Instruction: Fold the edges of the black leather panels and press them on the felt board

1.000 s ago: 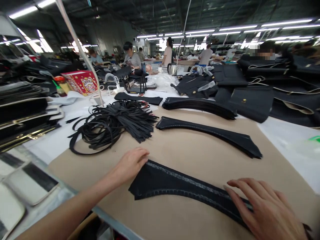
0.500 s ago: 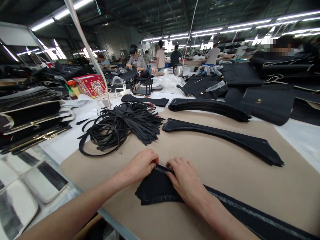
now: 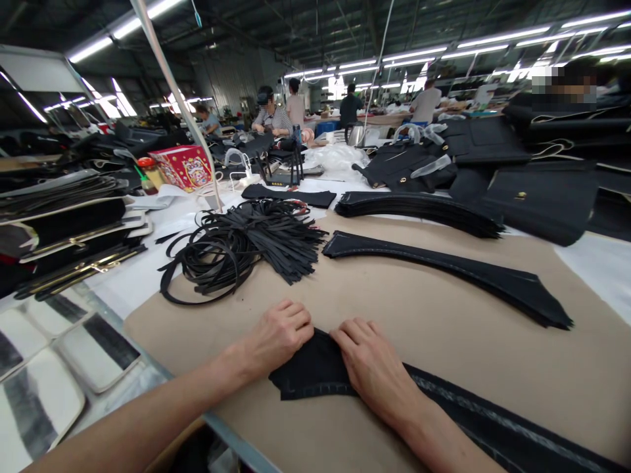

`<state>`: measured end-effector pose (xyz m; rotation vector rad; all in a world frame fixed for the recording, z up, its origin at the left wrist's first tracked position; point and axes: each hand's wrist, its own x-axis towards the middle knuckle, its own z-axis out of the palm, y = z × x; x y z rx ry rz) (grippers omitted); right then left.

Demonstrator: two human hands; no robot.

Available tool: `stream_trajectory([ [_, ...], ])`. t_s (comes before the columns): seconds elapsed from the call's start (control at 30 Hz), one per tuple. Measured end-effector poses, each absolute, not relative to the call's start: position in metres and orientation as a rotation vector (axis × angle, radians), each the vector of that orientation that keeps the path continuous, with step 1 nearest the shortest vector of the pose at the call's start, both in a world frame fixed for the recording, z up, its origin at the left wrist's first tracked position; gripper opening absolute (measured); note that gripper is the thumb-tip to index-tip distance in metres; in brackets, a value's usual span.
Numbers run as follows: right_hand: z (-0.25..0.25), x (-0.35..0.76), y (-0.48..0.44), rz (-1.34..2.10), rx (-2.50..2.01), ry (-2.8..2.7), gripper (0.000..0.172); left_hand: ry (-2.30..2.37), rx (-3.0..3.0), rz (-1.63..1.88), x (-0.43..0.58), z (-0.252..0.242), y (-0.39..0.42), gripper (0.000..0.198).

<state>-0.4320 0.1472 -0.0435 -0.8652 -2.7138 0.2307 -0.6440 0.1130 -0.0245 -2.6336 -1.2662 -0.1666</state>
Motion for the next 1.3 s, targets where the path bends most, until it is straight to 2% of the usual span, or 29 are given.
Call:
stream_trajectory([
  [0.13, -0.047, -0.430, 0.143, 0.118, -0.796, -2.735, 0.021, -1.182, -2.602, -0.178, -0.645, -0.030, 0.109, 0.013],
  [0.3, -0.048, -0.428, 0.142, 0.057, -0.783, -2.746, 0.023, -1.272, -2.658, -0.174, -0.660, -0.027, 0.103, 0.022],
  [0.53, -0.047, -0.427, 0.143, 0.001, -0.744, -2.768, 0.022, -1.574, -2.614, -0.594, -0.638, -0.034, 0.098, 0.035],
  [0.77, -0.044, -0.415, 0.147, 0.021, -0.678, -2.763, 0.021, -1.651, -2.761, -0.528, -0.615, -0.047, 0.096, 0.039],
  [0.9, -0.041, -0.392, 0.151, 0.079, -0.718, -2.783, 0.008, -1.653, -2.777, -0.480, -0.618, -0.044, 0.094, 0.045],
  [1.07, -0.040, -0.367, 0.149, 0.143, -0.739, -2.783, 0.013, -1.629, -2.758, -0.387, -0.614, -0.044, 0.094, 0.050],
  [1.3, -0.039, -0.359, 0.144, 0.204, -0.750, -2.792, 0.022, -1.531, -2.770, -0.372, -0.610, -0.044, 0.096, 0.046],
])
